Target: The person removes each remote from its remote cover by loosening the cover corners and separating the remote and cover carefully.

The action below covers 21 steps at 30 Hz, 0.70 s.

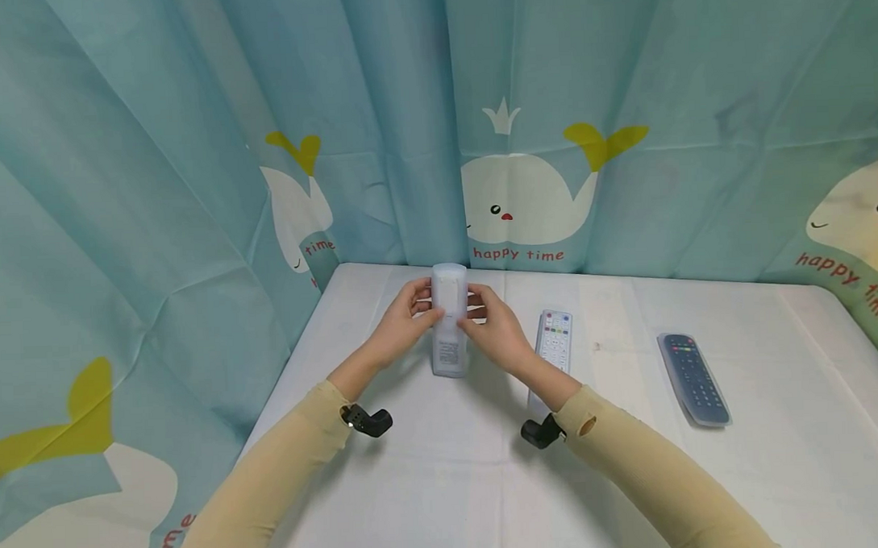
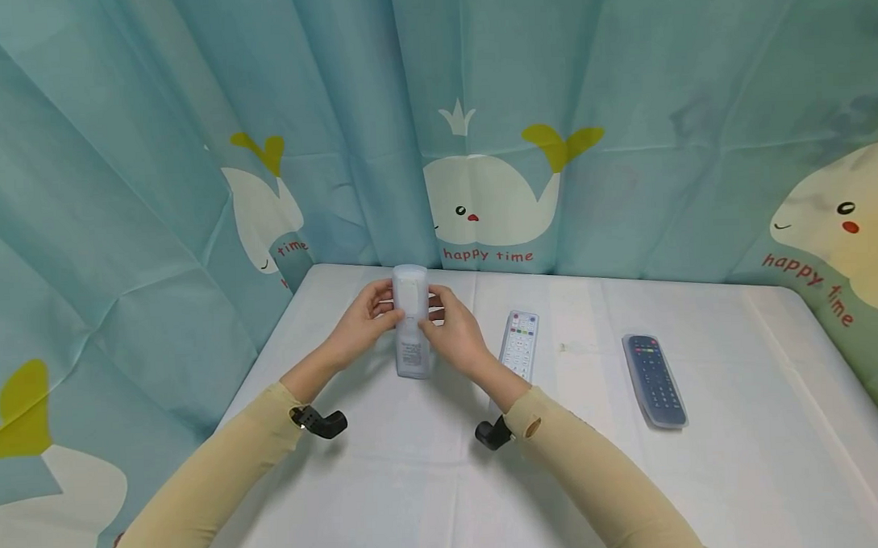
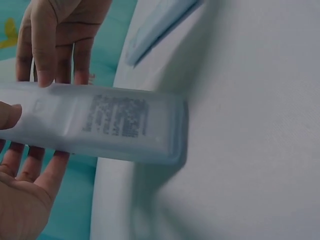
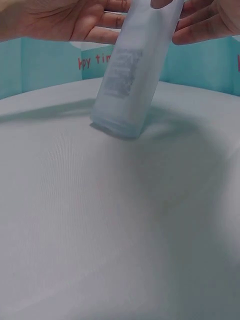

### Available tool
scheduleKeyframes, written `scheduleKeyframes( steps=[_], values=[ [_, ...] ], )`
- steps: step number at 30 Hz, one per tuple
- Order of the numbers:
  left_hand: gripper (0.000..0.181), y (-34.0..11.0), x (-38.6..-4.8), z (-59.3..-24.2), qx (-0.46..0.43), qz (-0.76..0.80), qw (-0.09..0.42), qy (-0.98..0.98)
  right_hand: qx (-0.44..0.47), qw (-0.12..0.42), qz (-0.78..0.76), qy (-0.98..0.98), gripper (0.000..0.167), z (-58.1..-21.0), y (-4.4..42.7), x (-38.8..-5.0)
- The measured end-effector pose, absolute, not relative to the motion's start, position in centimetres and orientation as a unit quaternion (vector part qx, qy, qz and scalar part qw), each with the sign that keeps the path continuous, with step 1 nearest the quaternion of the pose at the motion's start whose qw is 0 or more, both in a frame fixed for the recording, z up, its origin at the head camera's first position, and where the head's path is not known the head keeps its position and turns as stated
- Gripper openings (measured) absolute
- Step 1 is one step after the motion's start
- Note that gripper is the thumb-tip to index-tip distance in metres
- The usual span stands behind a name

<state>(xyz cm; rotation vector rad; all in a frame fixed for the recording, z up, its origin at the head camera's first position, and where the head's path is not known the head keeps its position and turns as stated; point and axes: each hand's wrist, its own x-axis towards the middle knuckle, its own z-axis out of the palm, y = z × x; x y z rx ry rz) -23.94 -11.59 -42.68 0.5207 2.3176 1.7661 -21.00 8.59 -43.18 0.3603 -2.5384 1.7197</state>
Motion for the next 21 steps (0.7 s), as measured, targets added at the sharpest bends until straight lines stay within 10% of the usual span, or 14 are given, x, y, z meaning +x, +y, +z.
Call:
scheduleKeyframes(
  steps=[21],
  values=[
    [0.048,-11.2,-23.7,-42.0,0.176,0.602,0.074,0.775,0.133,0.094,0.583,-0.796,0.039,-40.0,9.4,-21.7]
  ],
)
